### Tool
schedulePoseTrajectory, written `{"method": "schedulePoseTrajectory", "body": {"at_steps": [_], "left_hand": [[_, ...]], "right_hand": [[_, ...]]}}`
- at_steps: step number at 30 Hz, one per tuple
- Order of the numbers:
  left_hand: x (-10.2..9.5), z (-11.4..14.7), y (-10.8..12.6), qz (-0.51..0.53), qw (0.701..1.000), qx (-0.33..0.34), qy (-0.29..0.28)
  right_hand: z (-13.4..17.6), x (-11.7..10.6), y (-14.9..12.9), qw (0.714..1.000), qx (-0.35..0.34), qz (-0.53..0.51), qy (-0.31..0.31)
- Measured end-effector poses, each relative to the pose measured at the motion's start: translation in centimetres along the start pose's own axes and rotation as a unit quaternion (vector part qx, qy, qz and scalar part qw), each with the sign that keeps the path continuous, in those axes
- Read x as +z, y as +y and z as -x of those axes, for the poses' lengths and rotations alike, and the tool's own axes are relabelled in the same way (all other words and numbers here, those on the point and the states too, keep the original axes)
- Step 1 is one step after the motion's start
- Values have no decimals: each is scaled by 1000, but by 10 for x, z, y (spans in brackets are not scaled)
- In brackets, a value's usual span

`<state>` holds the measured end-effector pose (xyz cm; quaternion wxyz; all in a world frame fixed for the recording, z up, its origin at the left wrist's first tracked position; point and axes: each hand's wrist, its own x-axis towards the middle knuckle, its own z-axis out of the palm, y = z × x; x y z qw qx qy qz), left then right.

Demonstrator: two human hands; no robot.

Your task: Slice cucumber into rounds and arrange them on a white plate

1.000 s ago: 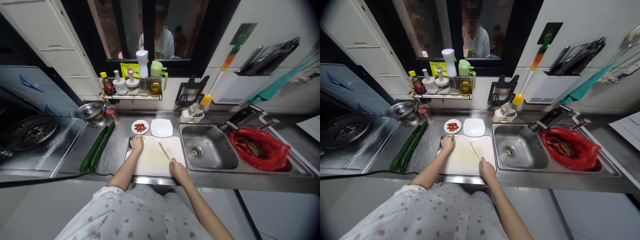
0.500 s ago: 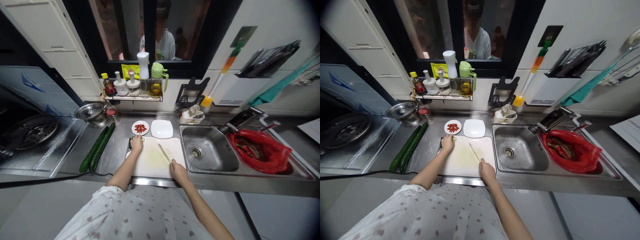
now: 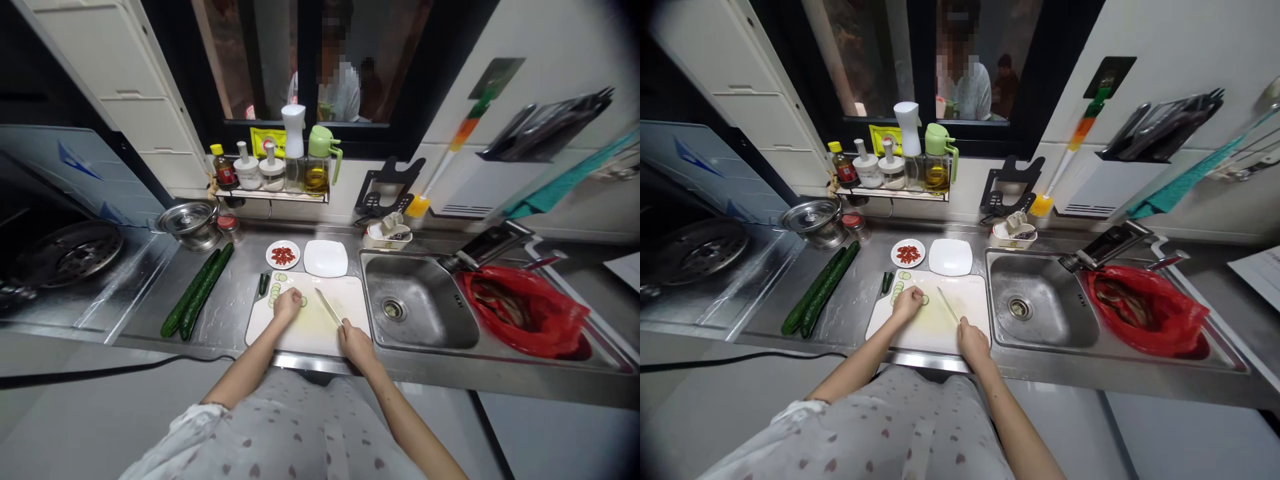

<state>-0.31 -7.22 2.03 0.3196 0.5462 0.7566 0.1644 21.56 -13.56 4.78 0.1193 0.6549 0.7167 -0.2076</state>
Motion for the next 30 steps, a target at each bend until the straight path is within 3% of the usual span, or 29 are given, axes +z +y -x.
{"method": "schedulePoseTrajectory", "body": {"at_steps": [7,15,30], "left_hand": [[14,19,-13,-10,1000,0,-6],[11,16,-21,-37,995,77,53],[15,13,-30,-59,994,71,65]], "right_hand": [[0,-3,0,1000,-6,11,-10],[2,-2,-1,1000,-10,18,-5],[25,-4,-15,996,-67,60,-5]]}}
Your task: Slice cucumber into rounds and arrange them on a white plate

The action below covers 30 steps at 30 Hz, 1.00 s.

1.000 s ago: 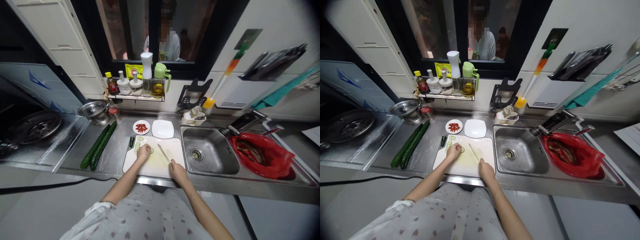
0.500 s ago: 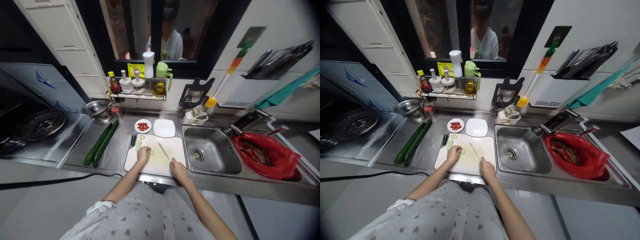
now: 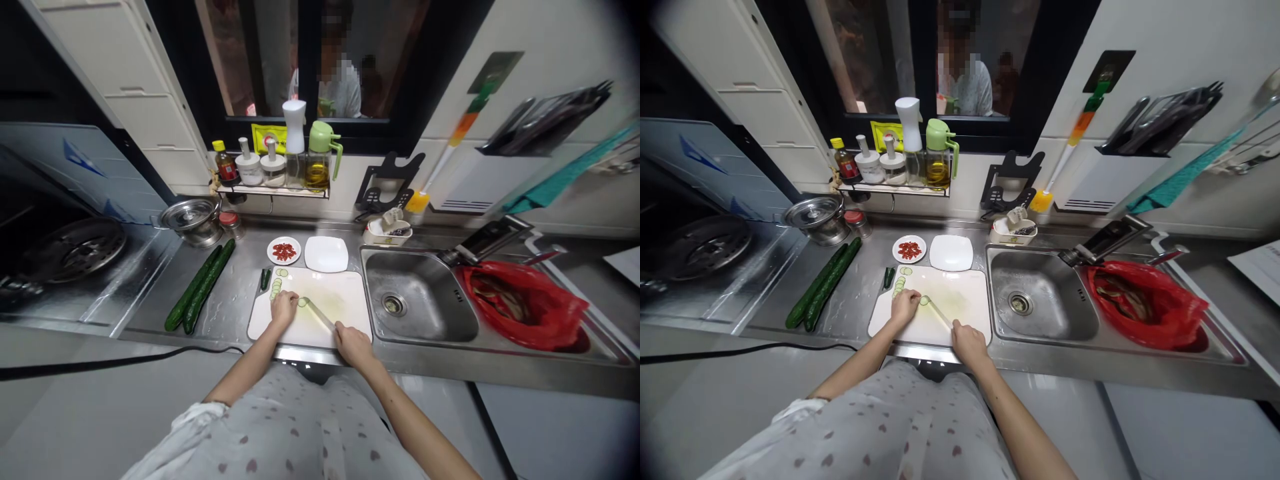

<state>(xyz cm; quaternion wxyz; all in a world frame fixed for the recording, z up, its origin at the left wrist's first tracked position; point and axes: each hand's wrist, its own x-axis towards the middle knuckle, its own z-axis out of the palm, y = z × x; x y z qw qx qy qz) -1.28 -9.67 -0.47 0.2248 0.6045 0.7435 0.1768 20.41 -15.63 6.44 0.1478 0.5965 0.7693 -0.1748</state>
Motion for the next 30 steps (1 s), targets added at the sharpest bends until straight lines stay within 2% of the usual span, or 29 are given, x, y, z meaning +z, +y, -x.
{"method": "schedulePoseTrajectory", "body": {"at_steps": [30], "left_hand": [[-6,2,4,-18,999,-3,-27]], "right_hand": [[4,-6,-6,998,-17,-5,-62]]}}
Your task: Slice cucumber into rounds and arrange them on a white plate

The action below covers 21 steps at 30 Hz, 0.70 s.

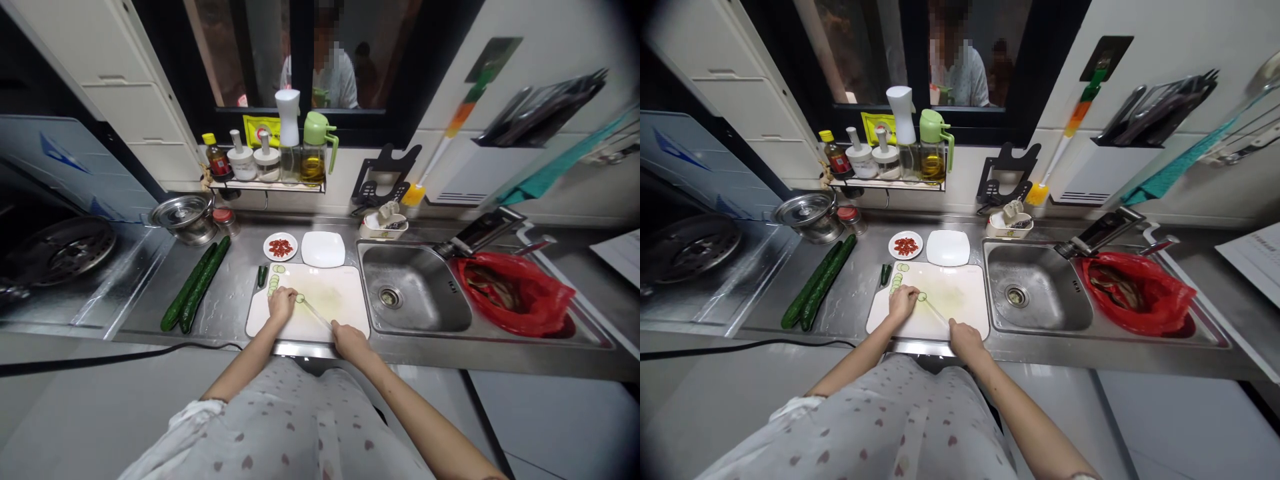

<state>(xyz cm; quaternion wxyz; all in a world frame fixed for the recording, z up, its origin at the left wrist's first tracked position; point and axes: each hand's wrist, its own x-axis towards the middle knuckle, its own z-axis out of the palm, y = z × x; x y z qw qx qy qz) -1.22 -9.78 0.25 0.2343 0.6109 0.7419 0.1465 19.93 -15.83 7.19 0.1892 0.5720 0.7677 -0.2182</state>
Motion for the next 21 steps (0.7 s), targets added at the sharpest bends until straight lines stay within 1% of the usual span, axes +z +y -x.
{"method": "schedulePoseTrajectory", "body": {"at_steps": [8,21], "left_hand": [[-1,0,2,-1,1000,-8,-5],[-3,0,2,-8,1000,-6,-9]], "right_hand": [[-4,-6,-4,1000,-6,-8,-13],[-11,-6,-9,1000,-7,-11,-13]]}}
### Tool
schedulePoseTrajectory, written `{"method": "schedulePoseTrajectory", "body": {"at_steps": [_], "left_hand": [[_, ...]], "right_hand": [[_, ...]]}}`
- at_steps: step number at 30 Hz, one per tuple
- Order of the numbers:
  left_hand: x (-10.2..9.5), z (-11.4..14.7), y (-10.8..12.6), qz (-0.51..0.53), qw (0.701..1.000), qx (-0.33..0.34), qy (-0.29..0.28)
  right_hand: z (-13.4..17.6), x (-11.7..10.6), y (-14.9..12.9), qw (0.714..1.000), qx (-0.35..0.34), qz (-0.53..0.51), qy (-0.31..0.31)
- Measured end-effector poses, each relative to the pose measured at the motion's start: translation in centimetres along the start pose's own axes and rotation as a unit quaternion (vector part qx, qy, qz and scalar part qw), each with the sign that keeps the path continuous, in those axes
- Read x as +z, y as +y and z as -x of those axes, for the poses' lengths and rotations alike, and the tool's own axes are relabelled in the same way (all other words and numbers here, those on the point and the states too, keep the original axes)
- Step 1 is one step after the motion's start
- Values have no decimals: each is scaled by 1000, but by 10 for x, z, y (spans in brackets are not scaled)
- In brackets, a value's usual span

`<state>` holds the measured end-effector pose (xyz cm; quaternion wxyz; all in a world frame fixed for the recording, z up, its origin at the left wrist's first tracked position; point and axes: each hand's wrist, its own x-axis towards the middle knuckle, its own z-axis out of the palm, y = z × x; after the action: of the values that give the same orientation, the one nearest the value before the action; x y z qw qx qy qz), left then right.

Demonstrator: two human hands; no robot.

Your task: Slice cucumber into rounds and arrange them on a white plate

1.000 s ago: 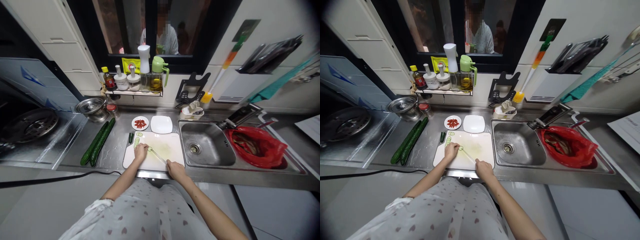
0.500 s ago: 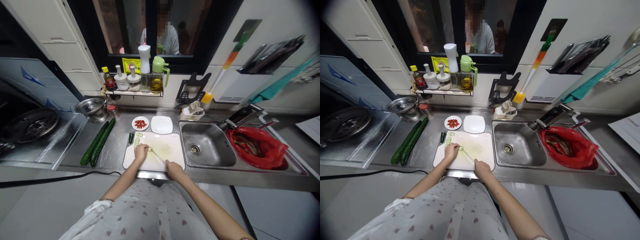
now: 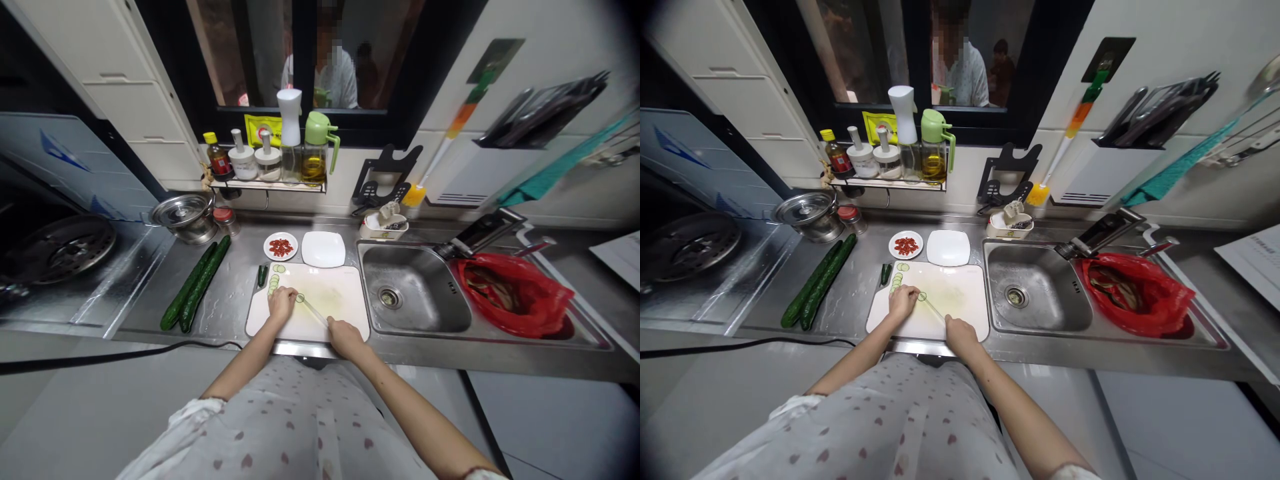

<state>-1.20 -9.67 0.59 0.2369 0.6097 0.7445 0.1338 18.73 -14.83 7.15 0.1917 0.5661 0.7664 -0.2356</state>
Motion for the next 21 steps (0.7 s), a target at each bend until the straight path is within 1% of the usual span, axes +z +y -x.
{"method": "schedulePoseTrajectory", "body": {"at_steps": [11,21], "left_hand": [[2,-2,-2,-4,1000,0,3],[1,-1,-2,1,1000,-2,5]], "right_hand": [[-3,-1,-4,1000,1,1,12],[9,2,5,1000,12,6,-8]]}}
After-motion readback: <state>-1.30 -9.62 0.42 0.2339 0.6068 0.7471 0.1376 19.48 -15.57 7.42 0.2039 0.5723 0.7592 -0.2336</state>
